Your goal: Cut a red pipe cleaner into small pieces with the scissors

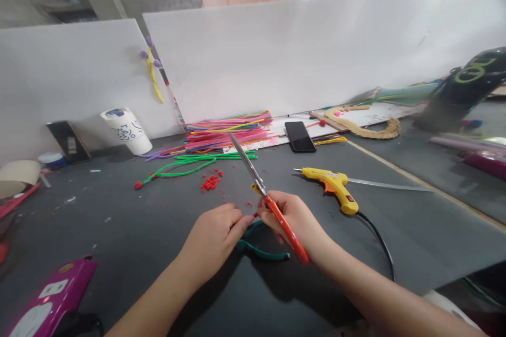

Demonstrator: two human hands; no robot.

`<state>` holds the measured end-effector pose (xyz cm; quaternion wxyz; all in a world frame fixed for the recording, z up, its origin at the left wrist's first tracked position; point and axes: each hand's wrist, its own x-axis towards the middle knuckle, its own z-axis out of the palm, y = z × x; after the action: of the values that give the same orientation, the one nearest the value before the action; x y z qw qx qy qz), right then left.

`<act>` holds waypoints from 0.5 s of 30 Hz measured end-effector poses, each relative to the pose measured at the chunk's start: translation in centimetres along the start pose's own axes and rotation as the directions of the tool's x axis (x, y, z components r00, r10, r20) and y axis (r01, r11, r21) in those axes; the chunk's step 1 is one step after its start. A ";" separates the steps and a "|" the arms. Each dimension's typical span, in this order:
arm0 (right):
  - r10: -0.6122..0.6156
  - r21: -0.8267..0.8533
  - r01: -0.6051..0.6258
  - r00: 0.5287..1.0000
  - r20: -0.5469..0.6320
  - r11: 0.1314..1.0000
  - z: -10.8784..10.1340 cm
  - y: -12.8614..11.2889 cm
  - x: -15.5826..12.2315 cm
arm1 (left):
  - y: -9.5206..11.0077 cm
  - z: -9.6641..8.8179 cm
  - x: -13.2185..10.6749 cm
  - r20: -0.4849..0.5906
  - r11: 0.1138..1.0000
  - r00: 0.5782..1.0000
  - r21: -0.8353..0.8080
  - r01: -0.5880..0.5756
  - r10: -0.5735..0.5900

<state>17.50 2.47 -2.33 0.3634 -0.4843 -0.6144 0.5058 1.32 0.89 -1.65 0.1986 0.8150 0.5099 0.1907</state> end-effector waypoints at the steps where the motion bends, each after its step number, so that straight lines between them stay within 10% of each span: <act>1: -0.004 -0.005 0.004 1.000 0.005 1.000 -0.1 0.0 0.0 | 0.0 0.0 0.0 -0.025 0.998 0.999 -0.056 0.025 -0.027; 6: -0.077 -0.039 0.079 0.996 0.050 0.996 0.1 0.5 -0.1 | 0.1 0.1 0.0 -0.097 0.942 0.989 -0.326 0.077 -0.115; 15: -0.107 -0.114 0.112 0.993 0.047 0.987 0.3 0.8 -0.2 | 0.5 0.2 -0.1 -0.130 0.975 0.989 -0.219 0.034 -0.064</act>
<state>17.41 2.18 -3.13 0.3493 -0.4598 -0.6757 0.4582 1.74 0.55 -1.53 0.2556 0.7606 0.5185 0.2953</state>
